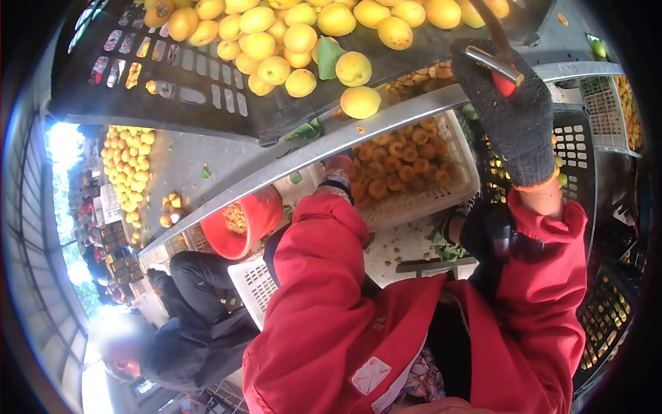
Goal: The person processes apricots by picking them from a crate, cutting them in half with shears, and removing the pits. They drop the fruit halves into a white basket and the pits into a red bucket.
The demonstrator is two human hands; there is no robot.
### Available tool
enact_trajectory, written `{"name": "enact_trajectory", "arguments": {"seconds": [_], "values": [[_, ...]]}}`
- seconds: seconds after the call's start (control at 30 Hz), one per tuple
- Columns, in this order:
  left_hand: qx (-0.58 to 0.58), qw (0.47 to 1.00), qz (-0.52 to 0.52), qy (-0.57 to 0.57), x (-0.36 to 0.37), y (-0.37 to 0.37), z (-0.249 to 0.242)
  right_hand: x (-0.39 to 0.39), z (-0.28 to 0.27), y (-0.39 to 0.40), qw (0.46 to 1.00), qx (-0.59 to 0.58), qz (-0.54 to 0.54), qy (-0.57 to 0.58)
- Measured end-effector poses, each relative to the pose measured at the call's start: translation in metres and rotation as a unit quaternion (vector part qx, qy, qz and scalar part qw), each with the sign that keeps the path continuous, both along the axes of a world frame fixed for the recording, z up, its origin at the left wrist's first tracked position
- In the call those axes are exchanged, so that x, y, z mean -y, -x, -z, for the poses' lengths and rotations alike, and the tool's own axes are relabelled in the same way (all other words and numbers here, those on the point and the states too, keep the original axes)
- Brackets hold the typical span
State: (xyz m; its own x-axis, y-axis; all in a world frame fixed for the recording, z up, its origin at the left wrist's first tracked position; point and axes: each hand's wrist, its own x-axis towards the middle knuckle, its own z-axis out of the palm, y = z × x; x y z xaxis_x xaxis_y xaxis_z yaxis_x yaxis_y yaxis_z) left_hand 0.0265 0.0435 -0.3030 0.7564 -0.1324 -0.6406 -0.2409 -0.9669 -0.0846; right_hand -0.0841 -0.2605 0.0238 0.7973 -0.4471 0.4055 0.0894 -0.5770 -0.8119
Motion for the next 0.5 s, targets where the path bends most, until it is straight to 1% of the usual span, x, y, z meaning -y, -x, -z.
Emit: {"name": "enact_trajectory", "arguments": {"seconds": [0.17,0.3,0.33,0.4,0.47,0.5], "values": [[-0.014,1.000,0.015,-0.004,0.000,0.001,0.000,0.001,0.003,0.000,0.999,0.031,-0.011,0.027],[-0.020,0.999,0.029,0.003,0.003,0.000,-0.007,0.004,0.006,-0.003,0.995,0.085,-0.036,0.049],[-0.022,0.999,0.035,0.002,0.003,-0.001,-0.012,0.002,0.004,-0.002,0.994,0.093,-0.038,0.044],[-0.025,0.999,0.047,0.010,0.004,0.000,-0.024,-0.008,-0.007,0.001,0.994,0.101,-0.046,-0.014],[-0.027,0.998,0.060,0.024,0.008,-0.001,-0.037,0.007,0.005,-0.002,0.985,0.141,-0.046,0.089],[-0.029,0.997,0.070,0.031,0.010,-0.001,-0.044,0.005,0.009,0.002,0.988,0.133,-0.040,0.061]]}}
